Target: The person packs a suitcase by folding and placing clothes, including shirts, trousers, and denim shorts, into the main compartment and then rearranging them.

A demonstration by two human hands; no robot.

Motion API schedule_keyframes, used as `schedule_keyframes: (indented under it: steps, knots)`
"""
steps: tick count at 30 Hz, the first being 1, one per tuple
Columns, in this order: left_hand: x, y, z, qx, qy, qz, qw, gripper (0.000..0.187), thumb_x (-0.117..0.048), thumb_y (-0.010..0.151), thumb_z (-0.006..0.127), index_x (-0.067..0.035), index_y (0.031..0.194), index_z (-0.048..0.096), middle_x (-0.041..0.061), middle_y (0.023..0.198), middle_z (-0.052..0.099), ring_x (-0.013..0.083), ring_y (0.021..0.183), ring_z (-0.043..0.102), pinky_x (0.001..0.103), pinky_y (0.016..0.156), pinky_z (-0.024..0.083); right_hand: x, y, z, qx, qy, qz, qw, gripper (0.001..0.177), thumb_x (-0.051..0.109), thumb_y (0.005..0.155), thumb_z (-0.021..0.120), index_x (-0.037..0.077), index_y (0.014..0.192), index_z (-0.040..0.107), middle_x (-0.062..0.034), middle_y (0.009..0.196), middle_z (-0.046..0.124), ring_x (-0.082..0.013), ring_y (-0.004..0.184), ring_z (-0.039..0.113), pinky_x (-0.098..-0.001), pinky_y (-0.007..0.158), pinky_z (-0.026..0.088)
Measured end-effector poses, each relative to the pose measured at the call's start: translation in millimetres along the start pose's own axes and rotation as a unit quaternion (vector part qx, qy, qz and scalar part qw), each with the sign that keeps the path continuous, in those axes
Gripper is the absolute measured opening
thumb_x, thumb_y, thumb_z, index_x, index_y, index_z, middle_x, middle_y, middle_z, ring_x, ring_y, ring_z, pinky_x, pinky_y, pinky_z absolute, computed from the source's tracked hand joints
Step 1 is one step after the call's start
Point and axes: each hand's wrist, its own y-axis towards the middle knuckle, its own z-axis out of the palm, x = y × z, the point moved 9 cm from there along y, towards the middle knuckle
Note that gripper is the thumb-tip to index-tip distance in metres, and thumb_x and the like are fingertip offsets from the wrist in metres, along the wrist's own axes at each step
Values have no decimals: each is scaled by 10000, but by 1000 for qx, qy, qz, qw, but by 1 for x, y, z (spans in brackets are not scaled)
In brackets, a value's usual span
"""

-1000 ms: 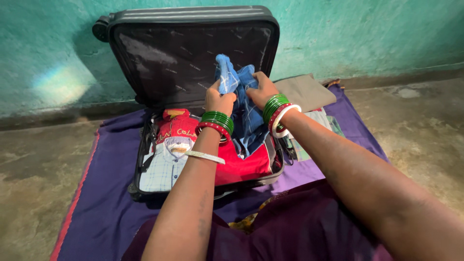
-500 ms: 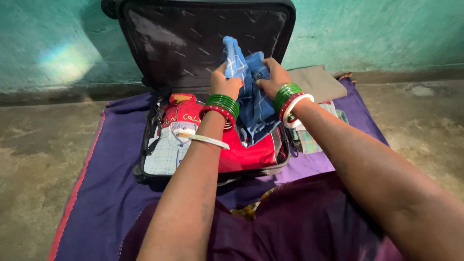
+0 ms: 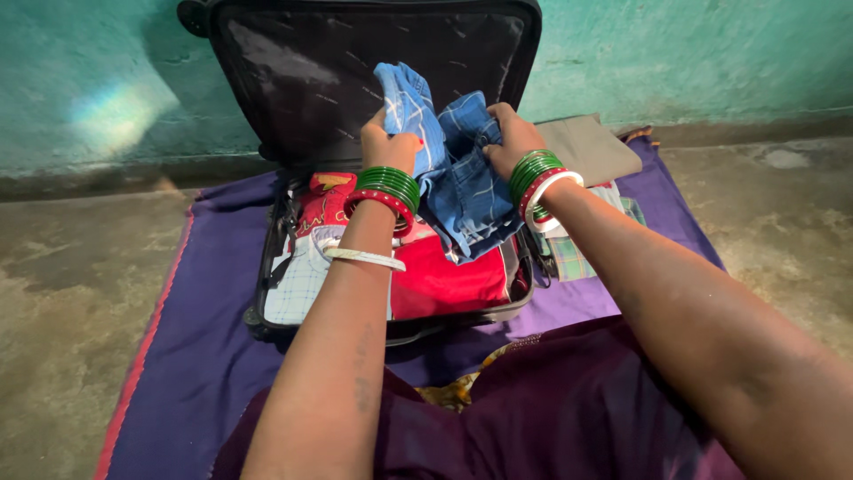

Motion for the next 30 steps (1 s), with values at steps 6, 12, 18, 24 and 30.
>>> schedule_keyframes:
  steps: [6,12,18,24,30]
  knots:
    - [-10,-6,0,-5,29,22,999,575,86,678,570,55,1240,692,173,1046,777,235,959,756,311,895,567,5,-2,-10,-15,3,-18,1000,561,75,840,742,83,1355,518,-242,1245,675,-423,1182,634,-463,996,491]
    - [-9,-12,-11,5,25,25,999,576,90,675,569,55,1241,672,161,1037,769,222,947,752,299,880,570,21,-8,-20,-12,18,-20,1000,567,59,825,741,98,1346,523,-238,1232,675,-411,1180,641,-460,996,498]
    - [-17,-25,-47,5,66,40,997,543,90,685,606,60,1222,683,145,1023,769,212,922,746,295,868,572,42,-21,-35,5,9,-12,1000,560,54,850,723,119,1363,508,-253,1213,668,-429,1169,632,-478,986,492]
    - [-47,-43,-73,-10,83,49,995,469,118,690,619,52,1143,720,130,983,770,212,873,739,301,823,582,51,-24,-42,-9,13,-26,1000,534,42,856,711,133,1346,519,-242,1232,672,-428,1164,639,-480,980,503]
    - [-72,-40,-79,-23,134,40,990,477,139,679,620,46,1136,718,124,971,767,209,869,737,299,818,573,54,-18,-37,-15,6,-28,999,542,42,833,728,129,1324,516,-237,1218,672,-424,1153,639,-479,977,503]
